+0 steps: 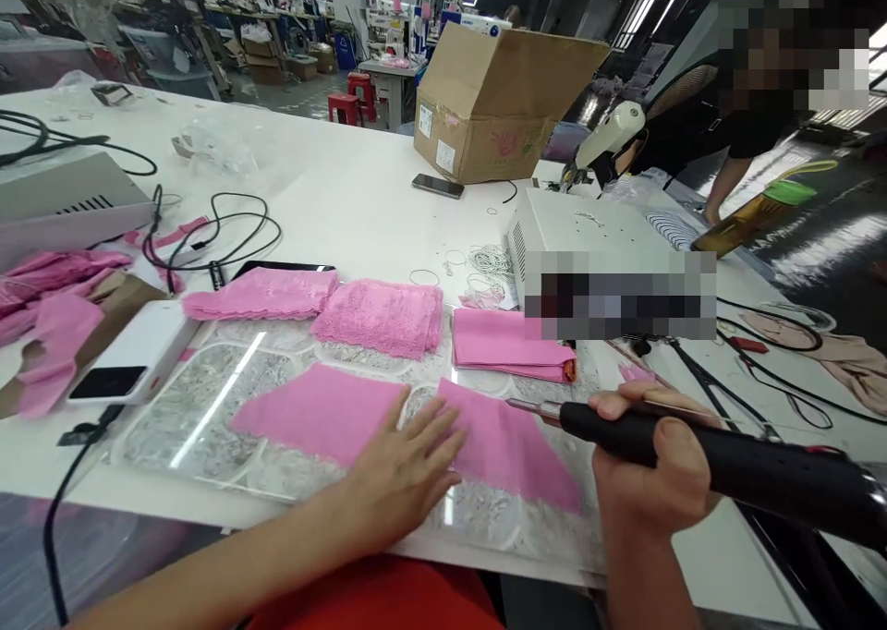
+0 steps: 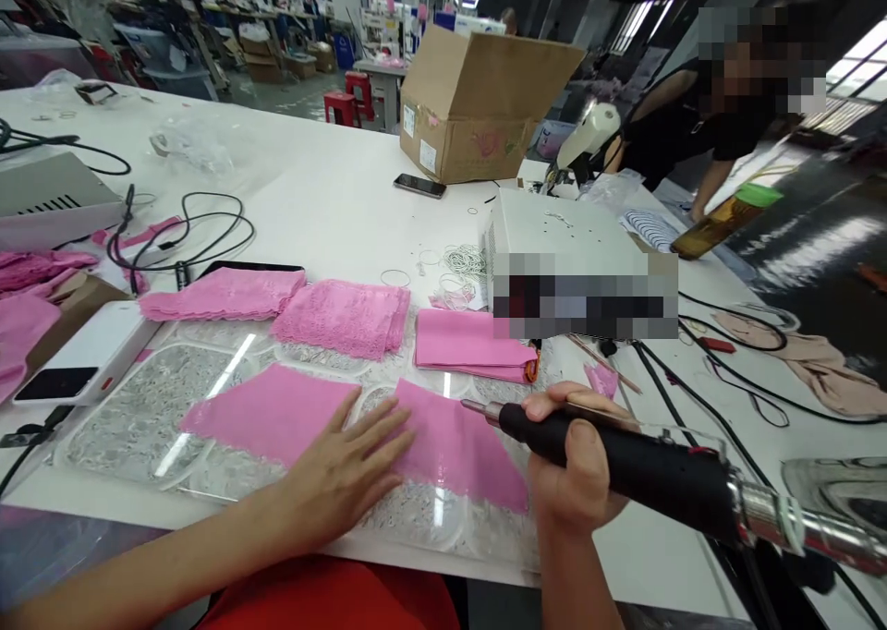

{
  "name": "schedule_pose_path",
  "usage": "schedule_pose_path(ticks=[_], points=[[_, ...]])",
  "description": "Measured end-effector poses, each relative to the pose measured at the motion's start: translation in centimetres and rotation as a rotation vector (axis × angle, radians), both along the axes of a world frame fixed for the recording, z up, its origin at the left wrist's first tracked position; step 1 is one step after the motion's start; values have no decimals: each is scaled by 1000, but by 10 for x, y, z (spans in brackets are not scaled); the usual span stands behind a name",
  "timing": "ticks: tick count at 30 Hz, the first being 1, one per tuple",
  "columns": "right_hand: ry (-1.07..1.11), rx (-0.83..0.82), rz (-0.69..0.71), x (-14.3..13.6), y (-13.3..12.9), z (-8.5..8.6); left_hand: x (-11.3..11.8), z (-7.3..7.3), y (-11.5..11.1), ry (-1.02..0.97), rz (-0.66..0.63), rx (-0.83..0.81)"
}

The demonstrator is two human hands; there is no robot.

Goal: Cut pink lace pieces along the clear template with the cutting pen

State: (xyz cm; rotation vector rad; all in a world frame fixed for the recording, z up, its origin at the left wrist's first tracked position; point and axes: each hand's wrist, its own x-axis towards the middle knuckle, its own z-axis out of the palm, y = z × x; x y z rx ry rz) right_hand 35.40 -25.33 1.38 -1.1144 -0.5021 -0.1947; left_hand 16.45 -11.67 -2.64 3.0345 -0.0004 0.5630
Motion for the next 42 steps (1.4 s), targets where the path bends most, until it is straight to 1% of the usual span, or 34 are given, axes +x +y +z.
schedule_pose_path(ticks=[2, 4, 7, 10, 19, 28, 32, 37, 42], points=[[-26, -21, -7, -1, 7, 0, -7, -6, 8, 8, 37, -11], [-36, -41, -4, -2, 11, -1, -10, -11, 12, -2, 48, -14], [-31, -65, -19, -3, 13, -3, -12, -17, 12, -32, 51, -1], [-27, -66, -32, -3, 13, -4, -11, -20, 11, -49, 60, 19], [-29, -42, -22, 0, 10, -6, -10, -17, 12, -69, 57, 2], [-41, -67, -15, 1, 10, -6, -9, -20, 12, -87, 68, -21], [-47, -87, -9, 1, 10, -5, -10, -19, 11, -68, 71, -30], [-42, -59, -11, -4, 18, -2, -11, -17, 11, -75, 61, -12], [-31, -72, 51, -12, 31, 2, -12, -17, 12, -82, 50, -12]])
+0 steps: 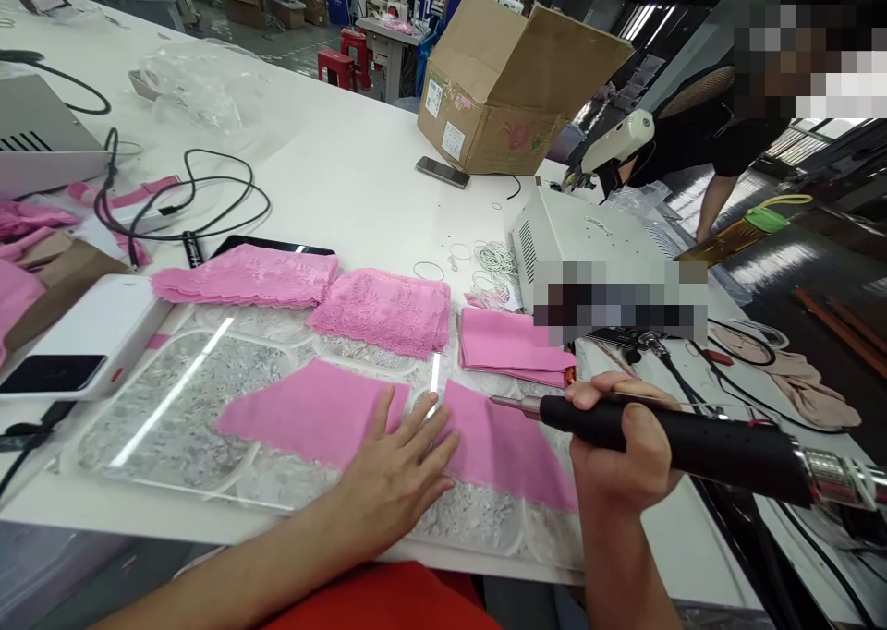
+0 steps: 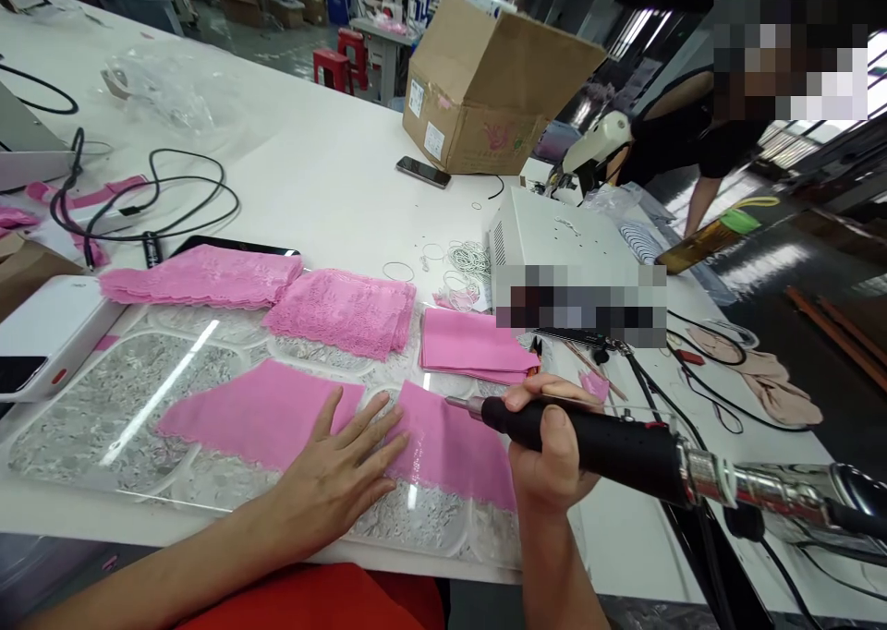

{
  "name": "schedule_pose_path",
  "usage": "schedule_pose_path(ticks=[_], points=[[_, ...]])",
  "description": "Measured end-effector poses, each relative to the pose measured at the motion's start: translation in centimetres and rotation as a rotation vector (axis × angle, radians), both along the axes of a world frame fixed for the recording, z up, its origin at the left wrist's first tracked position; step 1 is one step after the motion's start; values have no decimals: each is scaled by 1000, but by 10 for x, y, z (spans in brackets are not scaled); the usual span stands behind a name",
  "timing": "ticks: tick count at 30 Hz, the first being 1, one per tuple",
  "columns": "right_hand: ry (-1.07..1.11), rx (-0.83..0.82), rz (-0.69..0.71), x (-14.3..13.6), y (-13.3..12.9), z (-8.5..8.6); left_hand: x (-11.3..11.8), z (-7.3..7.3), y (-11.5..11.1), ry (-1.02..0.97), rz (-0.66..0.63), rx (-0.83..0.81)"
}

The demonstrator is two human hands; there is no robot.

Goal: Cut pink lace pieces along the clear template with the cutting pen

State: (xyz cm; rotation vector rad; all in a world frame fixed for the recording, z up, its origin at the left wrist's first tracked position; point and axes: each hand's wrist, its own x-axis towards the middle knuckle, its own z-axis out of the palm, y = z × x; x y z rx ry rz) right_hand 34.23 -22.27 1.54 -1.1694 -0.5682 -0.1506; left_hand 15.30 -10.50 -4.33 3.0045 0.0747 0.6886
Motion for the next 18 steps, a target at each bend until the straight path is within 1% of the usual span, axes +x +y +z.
schedule_pose_path(ticks=[7, 18], points=[[-34, -8, 9, -4, 9, -1, 0, -3, -1, -28, 4, -35], [-20, -48, 45, -1, 6, -3, -1, -4, -1, 0, 3, -21]])
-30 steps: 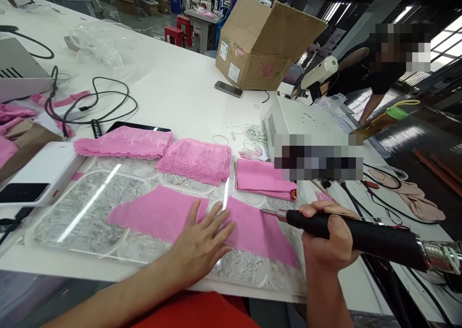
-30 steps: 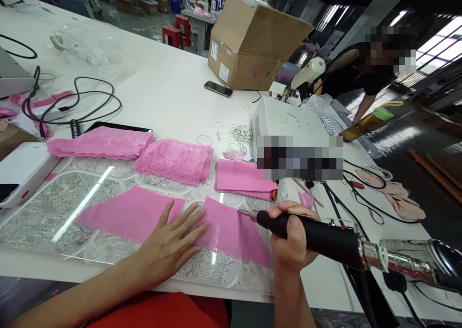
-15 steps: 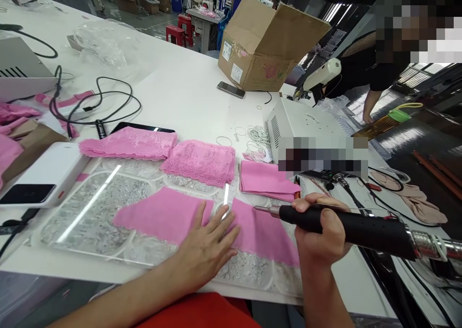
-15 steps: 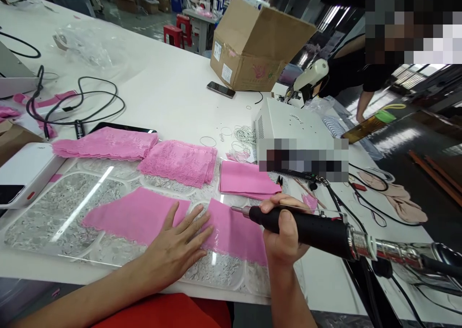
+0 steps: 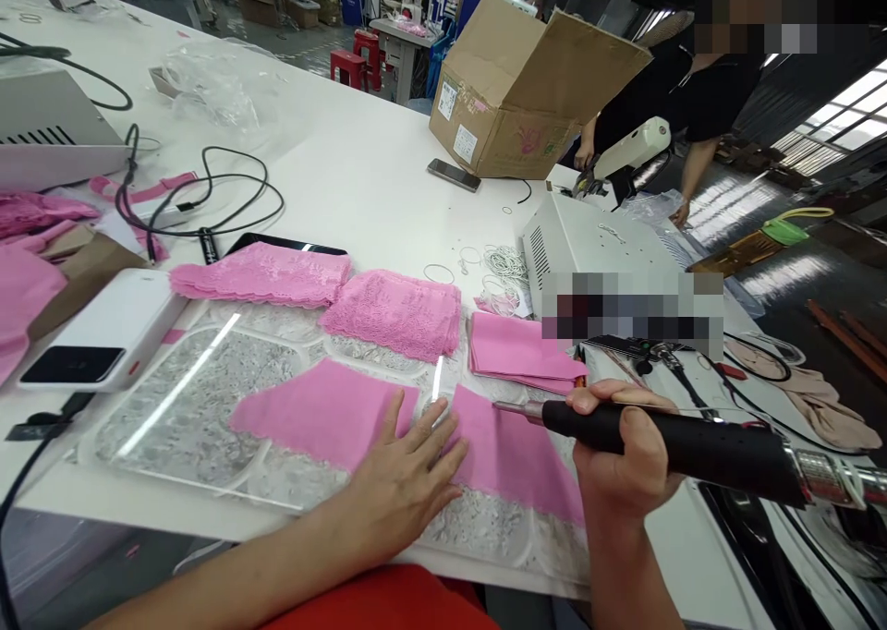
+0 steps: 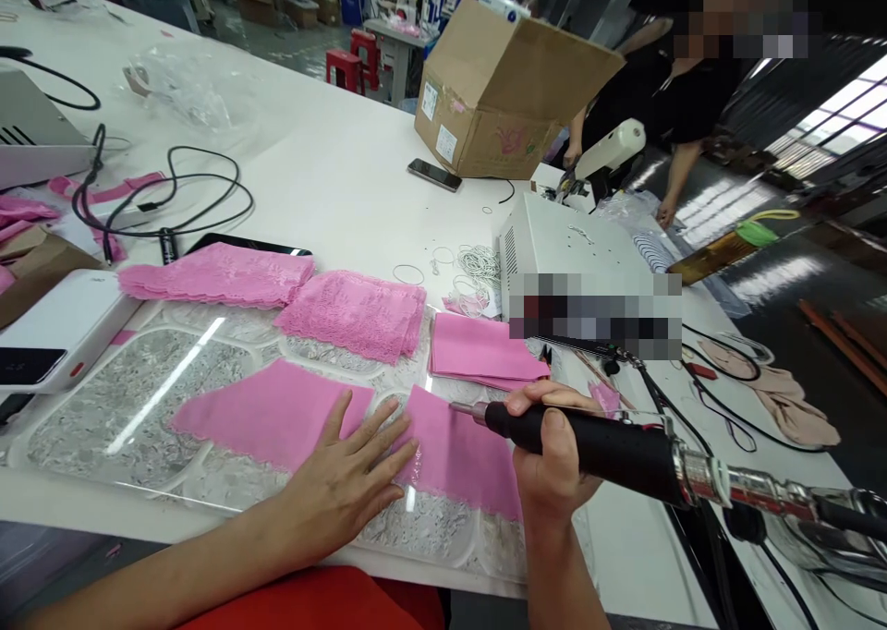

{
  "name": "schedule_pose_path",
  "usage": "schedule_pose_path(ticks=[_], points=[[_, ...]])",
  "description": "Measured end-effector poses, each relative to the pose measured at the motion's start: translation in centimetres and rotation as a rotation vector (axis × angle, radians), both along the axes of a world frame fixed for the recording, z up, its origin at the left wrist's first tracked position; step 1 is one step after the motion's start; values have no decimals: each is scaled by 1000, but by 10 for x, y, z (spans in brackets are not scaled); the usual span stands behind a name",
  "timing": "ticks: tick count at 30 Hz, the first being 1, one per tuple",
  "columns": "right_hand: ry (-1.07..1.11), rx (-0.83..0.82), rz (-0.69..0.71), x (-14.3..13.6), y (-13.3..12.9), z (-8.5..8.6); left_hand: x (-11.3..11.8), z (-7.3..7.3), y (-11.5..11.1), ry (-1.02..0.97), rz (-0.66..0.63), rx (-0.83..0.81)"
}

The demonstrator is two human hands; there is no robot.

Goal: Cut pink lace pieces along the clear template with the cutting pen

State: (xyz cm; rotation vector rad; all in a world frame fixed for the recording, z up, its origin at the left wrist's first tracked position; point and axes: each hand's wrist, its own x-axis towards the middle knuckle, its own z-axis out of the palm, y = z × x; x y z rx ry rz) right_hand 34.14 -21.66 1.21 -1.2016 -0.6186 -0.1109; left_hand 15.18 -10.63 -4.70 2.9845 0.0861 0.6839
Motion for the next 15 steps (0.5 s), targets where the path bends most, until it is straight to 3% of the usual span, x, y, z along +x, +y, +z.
schedule_pose_path(ticks=[9, 15], points=[[27, 38, 107, -10, 13, 7, -14, 12, 0, 21, -60, -26], [11, 48, 108, -19, 29, 4, -23, 9, -2, -11, -87, -108]])
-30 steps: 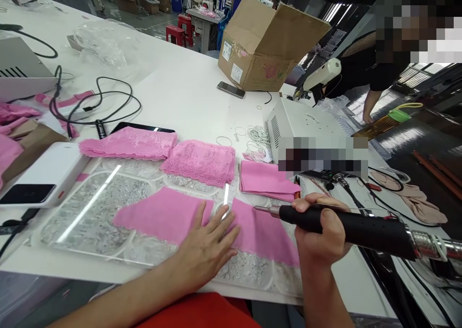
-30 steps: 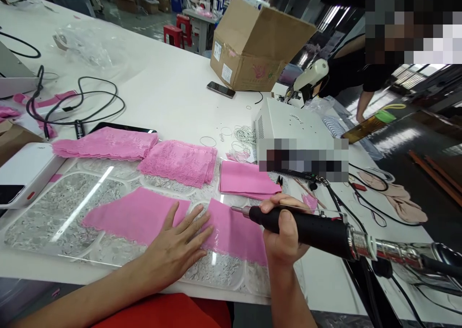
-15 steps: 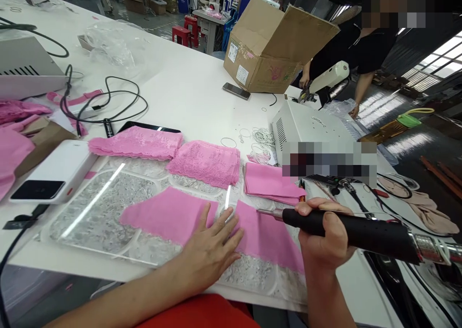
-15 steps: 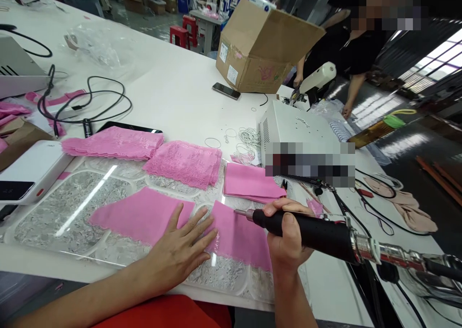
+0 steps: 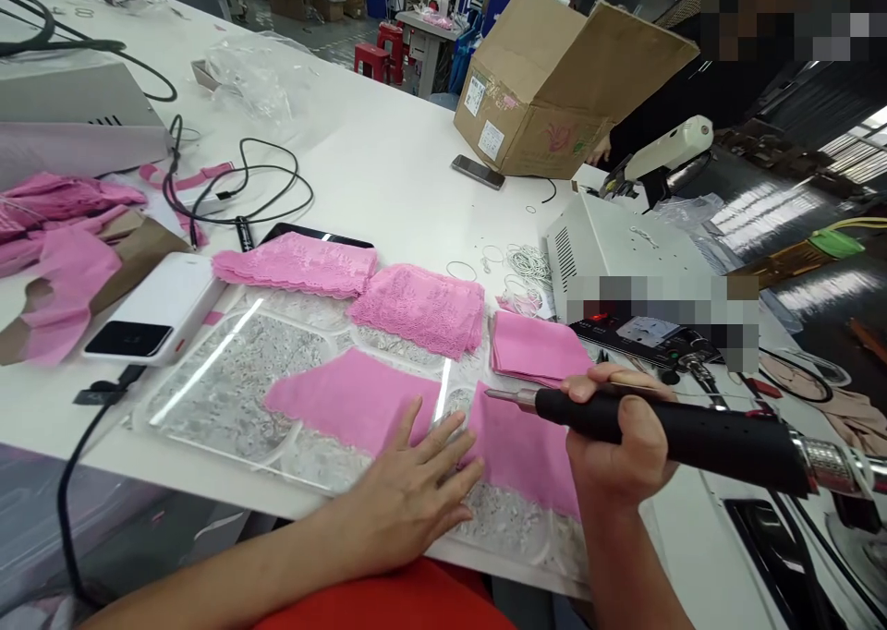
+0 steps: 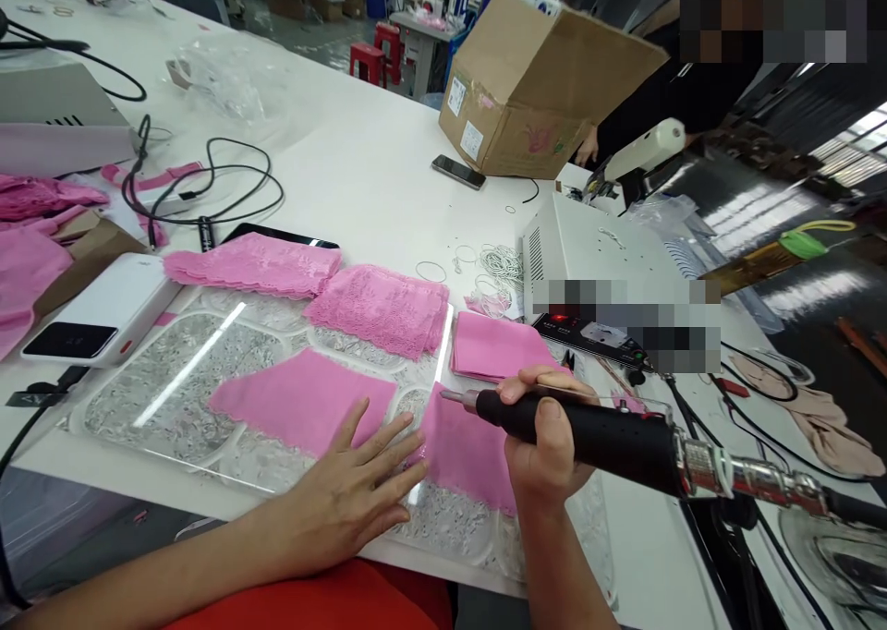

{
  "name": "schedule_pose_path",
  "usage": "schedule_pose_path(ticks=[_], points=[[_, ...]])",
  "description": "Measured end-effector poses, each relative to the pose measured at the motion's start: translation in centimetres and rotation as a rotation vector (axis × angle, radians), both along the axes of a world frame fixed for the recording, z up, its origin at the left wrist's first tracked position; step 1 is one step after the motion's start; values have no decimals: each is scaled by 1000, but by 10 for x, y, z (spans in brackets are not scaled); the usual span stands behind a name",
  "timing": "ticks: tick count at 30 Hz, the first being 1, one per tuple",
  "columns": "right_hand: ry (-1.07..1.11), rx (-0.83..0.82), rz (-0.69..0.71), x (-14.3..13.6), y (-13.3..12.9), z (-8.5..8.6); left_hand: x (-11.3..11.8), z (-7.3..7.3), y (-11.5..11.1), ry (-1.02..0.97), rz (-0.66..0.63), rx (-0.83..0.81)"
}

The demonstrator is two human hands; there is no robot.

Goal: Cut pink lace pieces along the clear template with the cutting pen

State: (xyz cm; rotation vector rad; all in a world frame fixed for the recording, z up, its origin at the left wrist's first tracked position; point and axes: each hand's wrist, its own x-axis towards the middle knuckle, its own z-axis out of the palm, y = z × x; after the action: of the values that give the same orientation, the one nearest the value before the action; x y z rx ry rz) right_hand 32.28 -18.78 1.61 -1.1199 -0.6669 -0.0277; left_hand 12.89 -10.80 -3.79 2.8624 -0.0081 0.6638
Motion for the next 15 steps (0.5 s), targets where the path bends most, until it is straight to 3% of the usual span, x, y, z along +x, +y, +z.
schedule_pose_path(ticks=[7, 15], points=[[-18, -6, -56, -2, 11, -2, 0, -1, 2, -21, -9, -17], [-23, -13, -29, -1, 11, -3, 0, -2, 2, 6, -16, -20]])
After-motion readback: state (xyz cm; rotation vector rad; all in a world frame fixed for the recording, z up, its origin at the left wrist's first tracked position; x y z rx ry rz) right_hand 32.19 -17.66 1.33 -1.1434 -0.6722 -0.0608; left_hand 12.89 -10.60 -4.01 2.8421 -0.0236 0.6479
